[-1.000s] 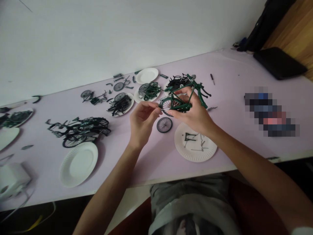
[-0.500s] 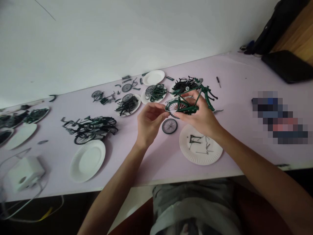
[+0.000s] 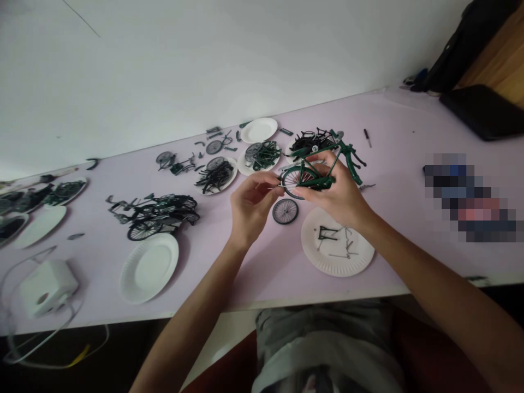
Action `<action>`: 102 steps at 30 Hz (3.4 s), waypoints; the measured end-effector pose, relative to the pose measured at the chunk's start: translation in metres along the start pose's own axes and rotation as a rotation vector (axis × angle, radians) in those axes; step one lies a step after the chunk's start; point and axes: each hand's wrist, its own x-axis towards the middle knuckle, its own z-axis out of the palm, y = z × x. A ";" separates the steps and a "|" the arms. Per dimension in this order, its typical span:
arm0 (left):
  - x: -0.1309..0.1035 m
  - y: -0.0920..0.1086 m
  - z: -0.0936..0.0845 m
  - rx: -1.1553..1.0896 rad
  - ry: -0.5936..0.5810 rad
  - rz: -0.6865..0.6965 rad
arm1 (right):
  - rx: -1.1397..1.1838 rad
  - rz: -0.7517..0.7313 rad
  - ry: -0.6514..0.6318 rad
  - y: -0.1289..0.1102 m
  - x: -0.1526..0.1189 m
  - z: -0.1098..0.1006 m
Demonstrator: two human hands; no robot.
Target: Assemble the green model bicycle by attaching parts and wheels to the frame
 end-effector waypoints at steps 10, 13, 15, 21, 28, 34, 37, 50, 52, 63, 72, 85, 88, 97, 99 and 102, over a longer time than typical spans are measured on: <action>0.000 -0.002 0.001 -0.050 0.021 -0.050 | -0.005 -0.004 0.006 0.002 -0.001 0.001; 0.000 -0.003 0.000 -0.041 0.011 -0.024 | -0.002 0.001 -0.001 0.001 -0.001 0.000; 0.000 -0.003 0.000 -0.027 0.000 -0.006 | -0.004 0.004 -0.001 0.001 0.000 0.000; 0.001 -0.001 0.000 -0.021 -0.011 0.003 | 0.000 0.014 -0.002 0.002 0.000 0.000; 0.000 0.000 0.001 -0.038 0.025 -0.076 | 0.005 0.025 0.000 -0.001 -0.002 0.001; 0.000 0.000 0.002 -0.054 0.032 -0.076 | 0.013 0.026 0.001 -0.003 -0.002 0.001; 0.000 0.000 0.001 -0.078 0.026 -0.065 | 0.022 0.017 -0.005 -0.003 -0.001 0.001; 0.000 -0.003 0.001 -0.056 0.002 0.006 | 0.054 0.015 -0.009 0.000 -0.001 0.001; -0.001 -0.003 0.000 -0.064 0.012 -0.013 | 0.053 0.007 -0.012 0.000 -0.001 0.001; 0.000 -0.003 -0.001 -0.173 0.015 -0.201 | -0.009 0.007 0.005 0.001 -0.002 0.001; -0.002 -0.001 0.002 -0.155 0.017 -0.151 | -0.054 -0.003 0.014 0.002 -0.003 0.002; -0.001 -0.012 0.001 -0.244 0.015 -0.106 | 0.013 -0.007 0.012 0.002 -0.003 0.006; -0.001 -0.010 0.004 -0.227 0.022 -0.121 | 0.000 -0.022 0.027 0.005 -0.002 0.006; -0.003 -0.011 0.006 -0.273 0.058 -0.190 | 0.019 -0.005 -0.009 0.002 -0.004 0.009; -0.003 -0.011 0.005 -0.241 0.091 -0.181 | 0.014 -0.009 -0.003 0.001 -0.005 0.008; -0.002 -0.010 0.005 -0.202 0.129 -0.177 | 0.018 -0.019 0.002 0.002 -0.004 0.008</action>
